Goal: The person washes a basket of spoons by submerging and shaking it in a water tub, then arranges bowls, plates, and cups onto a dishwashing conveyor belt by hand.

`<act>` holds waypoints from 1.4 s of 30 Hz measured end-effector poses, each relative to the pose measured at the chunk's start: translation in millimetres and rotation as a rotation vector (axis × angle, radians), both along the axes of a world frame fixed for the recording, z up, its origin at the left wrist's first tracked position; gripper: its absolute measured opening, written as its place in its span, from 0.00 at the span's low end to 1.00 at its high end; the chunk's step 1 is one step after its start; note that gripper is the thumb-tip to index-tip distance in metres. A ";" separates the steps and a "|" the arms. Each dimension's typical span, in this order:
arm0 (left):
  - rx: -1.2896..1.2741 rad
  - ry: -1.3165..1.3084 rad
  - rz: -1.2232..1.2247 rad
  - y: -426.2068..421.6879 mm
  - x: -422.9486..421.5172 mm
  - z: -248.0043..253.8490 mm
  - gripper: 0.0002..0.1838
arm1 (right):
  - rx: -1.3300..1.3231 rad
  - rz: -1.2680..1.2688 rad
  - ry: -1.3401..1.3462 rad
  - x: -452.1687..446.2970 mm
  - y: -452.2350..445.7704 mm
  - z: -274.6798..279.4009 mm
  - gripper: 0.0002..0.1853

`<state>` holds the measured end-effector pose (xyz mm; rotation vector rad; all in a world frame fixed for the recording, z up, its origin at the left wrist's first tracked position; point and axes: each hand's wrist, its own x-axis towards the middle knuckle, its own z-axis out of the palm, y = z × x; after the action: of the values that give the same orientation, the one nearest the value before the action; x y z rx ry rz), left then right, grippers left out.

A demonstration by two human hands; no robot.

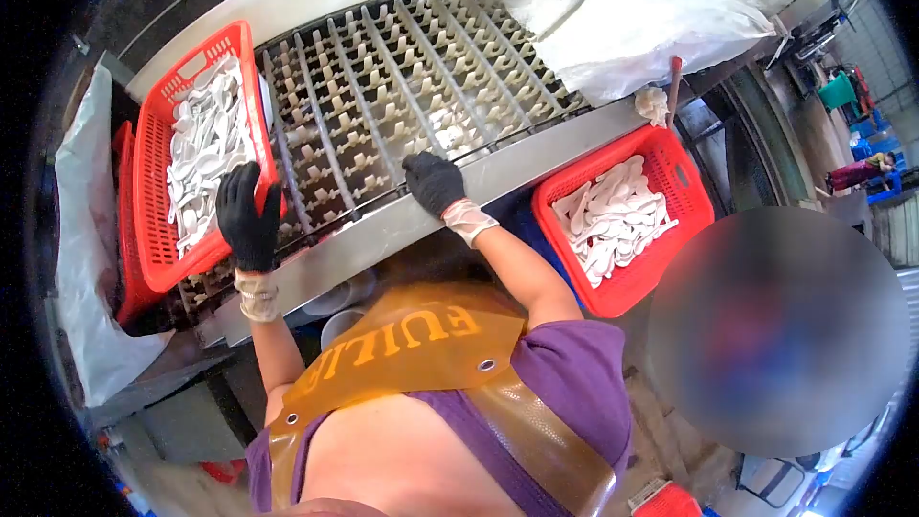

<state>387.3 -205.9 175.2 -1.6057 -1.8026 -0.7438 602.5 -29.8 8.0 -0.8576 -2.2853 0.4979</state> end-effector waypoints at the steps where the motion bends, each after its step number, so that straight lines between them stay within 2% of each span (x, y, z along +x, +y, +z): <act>1: 0.084 -0.030 -0.008 -3.0 11.2 -3.8 0.17 | 0.020 0.037 -0.033 1.8 2.7 1.6 0.09; 3: 0.118 -0.093 -0.021 -10.8 33.1 -26.8 0.18 | -0.043 0.105 -0.040 5.4 7.0 3.6 0.09; 6: -0.080 -0.246 -0.019 -13.6 63.0 -77.6 0.20 | -0.047 0.248 -0.029 12.5 15.3 5.2 0.12; 7: -0.087 -0.368 -0.064 -11.3 71.7 -94.0 0.18 | -0.051 0.269 -0.022 13.3 19.6 -3.5 0.12; 9: -0.122 -0.460 0.022 -8.8 88.5 -115.8 0.14 | -0.109 0.331 -0.035 17.4 25.2 2.8 0.12; 11: -0.172 -0.420 0.105 -6.7 100.5 -124.1 0.13 | -0.128 0.366 -0.072 19.5 33.7 -1.0 0.12; 12: -0.229 -0.381 0.180 -3.9 106.1 -126.2 0.12 | -0.111 0.408 0.000 21.1 37.3 -0.4 0.10; 15: -0.146 -0.360 0.251 5.2 111.4 -133.3 0.10 | -0.128 0.461 0.091 25.8 45.7 4.3 0.09; 18: -0.137 -0.362 0.236 6.5 113.6 -133.6 0.11 | -0.167 0.533 0.199 28.2 52.0 11.3 0.09; 20: -0.162 -0.344 0.198 10.2 107.8 -139.6 0.11 | -0.199 0.594 0.308 19.2 58.9 -5.2 0.10; 21: -0.190 -0.355 0.172 8.0 107.7 -145.7 0.12 | -0.234 0.573 0.199 22.8 62.3 -1.1 0.10; 22: -0.202 -0.441 0.129 11.1 113.7 -138.2 0.11 | -0.115 0.496 0.304 17.6 64.7 -20.4 0.11; 23: -0.223 -0.301 0.154 7.1 106.1 -151.8 0.12 | 0.062 0.478 0.459 8.0 63.9 -44.3 0.11; 24: -0.234 -0.337 0.138 -0.3 95.7 -169.0 0.14 | -0.037 0.424 0.272 9.8 59.2 -37.0 0.12; 26: -0.212 -0.242 0.271 -7.2 85.1 -191.7 0.18 | 0.024 0.343 0.348 13.7 49.6 -40.7 0.12; 27: -0.198 -0.260 0.240 -9.7 76.9 -202.1 0.20 | -0.012 0.352 0.473 16.1 45.0 -40.7 0.11; 29: -0.286 -0.284 0.296 -18.8 56.6 -227.3 0.20 | -0.013 0.271 0.282 23.0 34.3 -32.7 0.09; 30: -0.305 -0.267 0.261 -15.0 64.0 -210.2 0.20 | 0.019 0.200 0.312 27.9 36.7 -36.8 0.09; 32: -0.432 -0.425 0.219 -8.2 80.7 -176.2 0.20 | 0.152 0.091 0.320 37.3 48.6 -54.7 0.09; 33: -0.478 -0.475 0.198 -3.5 83.0 -168.8 0.20 | 0.145 -0.020 0.117 51.5 51.9 -53.5 0.08; 36: -0.423 -0.452 0.130 9.0 75.5 -184.6 0.21 | 0.263 -0.108 0.218 65.7 66.7 -59.6 0.06; 39: -0.354 -0.428 0.083 20.8 66.4 -202.0 0.23 | 0.275 -0.225 0.092 66.5 81.2 -69.7 0.05; 40: -0.406 -0.474 0.066 24.1 55.4 -213.8 0.21 | 0.313 -0.294 0.020 61.5 84.7 -75.2 0.05; 42: -0.318 -0.494 -0.021 34.2 49.5 -226.8 0.20 | 0.656 -0.449 -0.178 57.8 90.2 -83.6 0.06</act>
<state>436.9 -171.6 -51.5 -1.7495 -2.3555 -0.9659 660.4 60.4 -75.6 -1.0392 -2.0978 -0.5182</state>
